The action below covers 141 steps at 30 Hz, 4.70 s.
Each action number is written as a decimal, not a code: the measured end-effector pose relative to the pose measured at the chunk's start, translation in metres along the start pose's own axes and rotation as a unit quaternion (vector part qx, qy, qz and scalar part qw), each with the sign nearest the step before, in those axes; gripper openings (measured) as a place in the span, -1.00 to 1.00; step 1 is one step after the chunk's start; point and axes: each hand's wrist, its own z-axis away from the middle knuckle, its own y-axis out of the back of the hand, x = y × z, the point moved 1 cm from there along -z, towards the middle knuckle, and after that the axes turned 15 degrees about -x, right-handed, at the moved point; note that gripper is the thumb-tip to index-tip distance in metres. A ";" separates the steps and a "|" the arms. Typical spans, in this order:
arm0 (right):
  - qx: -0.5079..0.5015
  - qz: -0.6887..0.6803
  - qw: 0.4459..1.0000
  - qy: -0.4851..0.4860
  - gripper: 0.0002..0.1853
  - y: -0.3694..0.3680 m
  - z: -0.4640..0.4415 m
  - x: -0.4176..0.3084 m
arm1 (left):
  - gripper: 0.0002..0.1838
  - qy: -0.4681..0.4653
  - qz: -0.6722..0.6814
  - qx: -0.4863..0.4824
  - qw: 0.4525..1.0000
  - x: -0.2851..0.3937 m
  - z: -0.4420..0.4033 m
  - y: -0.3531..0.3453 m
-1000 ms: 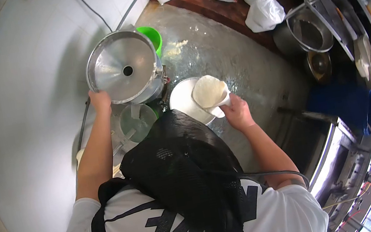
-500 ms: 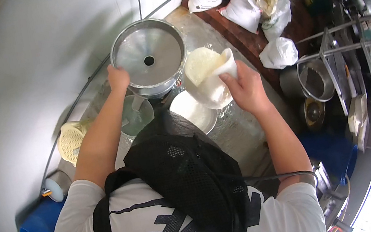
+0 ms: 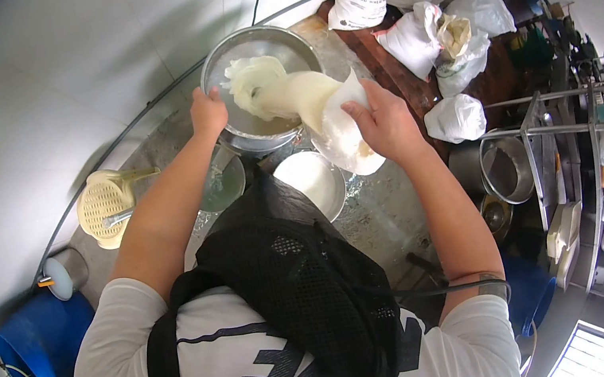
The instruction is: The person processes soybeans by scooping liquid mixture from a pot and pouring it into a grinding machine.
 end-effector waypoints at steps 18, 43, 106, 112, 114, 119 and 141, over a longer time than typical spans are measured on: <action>-0.025 0.031 0.998 0.039 -0.42 -0.017 -0.006 0.012 | -0.44 -0.016 -0.031 -0.012 0.999 -0.002 -0.005 0.001; -0.012 0.055 0.998 0.018 -0.38 -0.021 -0.019 0.018 | -0.37 -0.020 -0.033 -0.016 0.999 0.001 -0.005 0.004; -0.125 0.118 0.985 -0.029 -0.37 -0.030 -0.043 0.010 | -0.43 -0.056 -0.022 0.004 0.998 -0.006 -0.007 0.002; -0.117 0.113 0.986 -0.020 -0.49 -0.031 -0.044 0.007 | -0.42 -0.053 -0.019 0.001 0.998 -0.005 -0.006 0.003; -0.126 0.114 0.985 -0.020 -0.49 -0.031 -0.046 0.008 | -0.41 -0.047 -0.024 -0.002 0.999 -0.005 -0.006 0.003; -0.124 0.120 0.985 -0.024 -0.49 -0.031 -0.049 0.004 | -0.40 -0.054 -0.017 0.003 0.998 -0.006 -0.007 0.002; -0.186 0.152 0.968 -0.071 -0.47 -0.027 -0.062 -0.011 | -0.32 -0.017 0.001 -0.032 0.999 -0.001 -0.002 0.005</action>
